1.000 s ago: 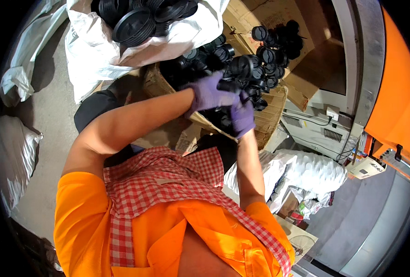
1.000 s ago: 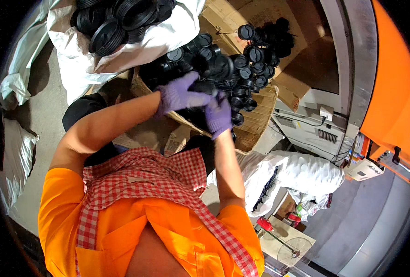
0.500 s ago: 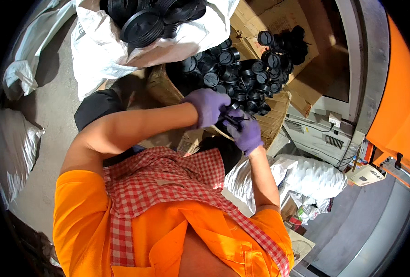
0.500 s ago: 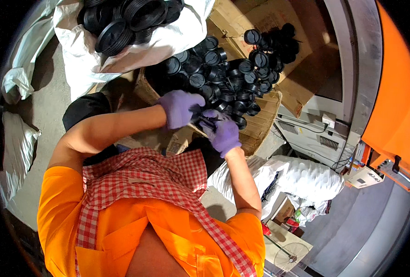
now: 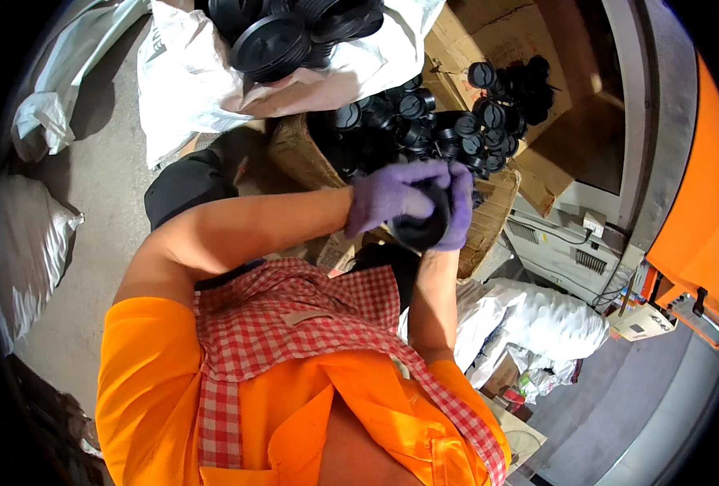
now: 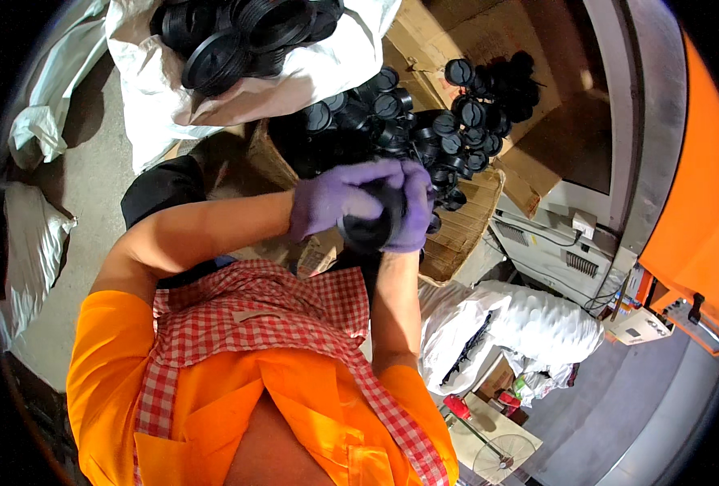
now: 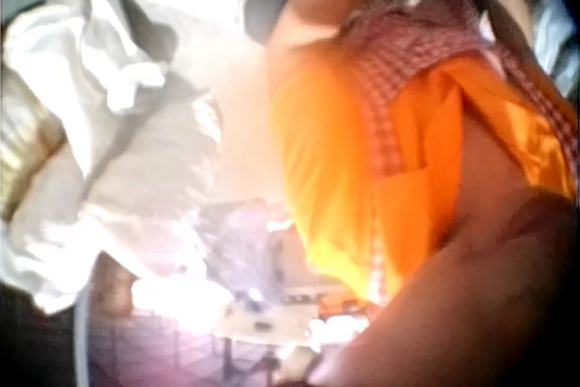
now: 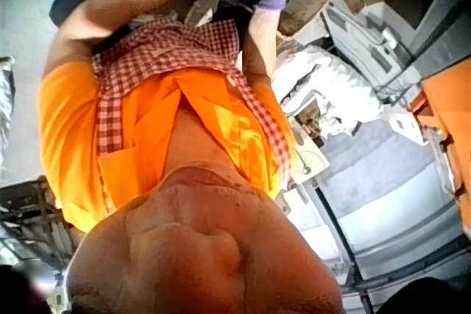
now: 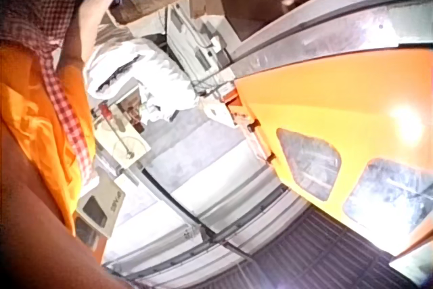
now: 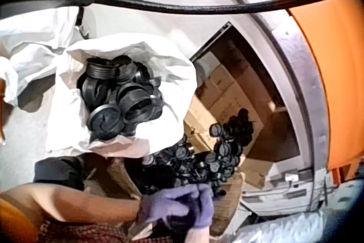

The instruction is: The person sorts black plastic round parts by hand from a cardboard box into different white bags.

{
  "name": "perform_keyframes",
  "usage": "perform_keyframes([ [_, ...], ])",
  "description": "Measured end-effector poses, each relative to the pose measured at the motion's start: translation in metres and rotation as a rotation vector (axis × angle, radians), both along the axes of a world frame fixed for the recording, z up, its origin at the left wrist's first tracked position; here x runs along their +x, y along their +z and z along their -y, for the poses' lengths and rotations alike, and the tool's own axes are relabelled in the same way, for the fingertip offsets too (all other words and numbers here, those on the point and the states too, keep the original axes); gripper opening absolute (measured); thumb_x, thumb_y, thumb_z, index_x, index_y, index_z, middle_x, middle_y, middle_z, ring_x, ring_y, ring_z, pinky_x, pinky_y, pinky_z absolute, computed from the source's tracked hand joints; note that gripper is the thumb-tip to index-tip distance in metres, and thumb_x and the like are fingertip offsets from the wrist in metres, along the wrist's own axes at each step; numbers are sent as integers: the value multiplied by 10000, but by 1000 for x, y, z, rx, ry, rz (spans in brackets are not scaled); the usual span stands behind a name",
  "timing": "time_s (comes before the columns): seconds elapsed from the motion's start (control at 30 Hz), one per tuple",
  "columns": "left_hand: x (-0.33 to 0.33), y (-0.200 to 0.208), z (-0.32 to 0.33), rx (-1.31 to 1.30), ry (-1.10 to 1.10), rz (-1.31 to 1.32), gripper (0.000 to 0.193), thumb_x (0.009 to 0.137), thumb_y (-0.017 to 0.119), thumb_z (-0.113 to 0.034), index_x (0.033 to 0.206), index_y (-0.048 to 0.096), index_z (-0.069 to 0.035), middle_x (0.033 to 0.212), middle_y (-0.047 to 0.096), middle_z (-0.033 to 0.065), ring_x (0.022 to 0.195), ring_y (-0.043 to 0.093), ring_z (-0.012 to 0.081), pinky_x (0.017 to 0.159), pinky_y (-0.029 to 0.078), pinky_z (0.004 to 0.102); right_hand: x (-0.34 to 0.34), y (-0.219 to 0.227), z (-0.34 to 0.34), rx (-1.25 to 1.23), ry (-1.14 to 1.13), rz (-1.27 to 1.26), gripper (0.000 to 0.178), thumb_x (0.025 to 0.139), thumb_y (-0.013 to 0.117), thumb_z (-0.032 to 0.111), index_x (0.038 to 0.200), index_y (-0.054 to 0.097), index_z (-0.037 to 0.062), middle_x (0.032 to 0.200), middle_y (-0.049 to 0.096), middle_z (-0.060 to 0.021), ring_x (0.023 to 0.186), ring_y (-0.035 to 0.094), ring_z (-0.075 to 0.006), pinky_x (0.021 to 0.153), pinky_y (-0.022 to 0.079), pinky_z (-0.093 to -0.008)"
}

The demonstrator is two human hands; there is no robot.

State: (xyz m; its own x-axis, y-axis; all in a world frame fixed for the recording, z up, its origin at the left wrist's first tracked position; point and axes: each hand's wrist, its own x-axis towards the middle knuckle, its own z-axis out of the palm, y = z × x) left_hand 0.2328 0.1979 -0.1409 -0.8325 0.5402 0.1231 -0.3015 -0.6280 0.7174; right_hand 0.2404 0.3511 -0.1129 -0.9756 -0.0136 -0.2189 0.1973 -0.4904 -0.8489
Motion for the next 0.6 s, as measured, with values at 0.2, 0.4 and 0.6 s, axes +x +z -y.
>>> perform_keyframes([
  [0.2,-34,39,33,-1087,698,-818,321,680,657,-132,998,630,-106,1083,579,84,797,596,241,757,485,308,-38,-47,6,1606,-372,-660,213,768,531,-28,962,618,-18,966,626,-107,862,595,-195,804,470,-288],
  [0.4,-100,70,109,-1607,1312,-861,352,682,620,-269,1013,602,-152,1118,545,90,913,531,266,762,427,424,-49,-165,8,1577,641,-225,323,853,570,270,1110,611,78,1087,603,-179,987,566,-335,906,423,-352],
  [0.6,-101,94,131,-1570,1599,-514,533,672,610,-206,1186,517,-102,1308,344,248,1200,320,441,987,238,550,-63,-180,47,1687,704,-44,337,832,546,225,1169,557,210,1026,613,-186,917,581,-352,819,454,-383],
])
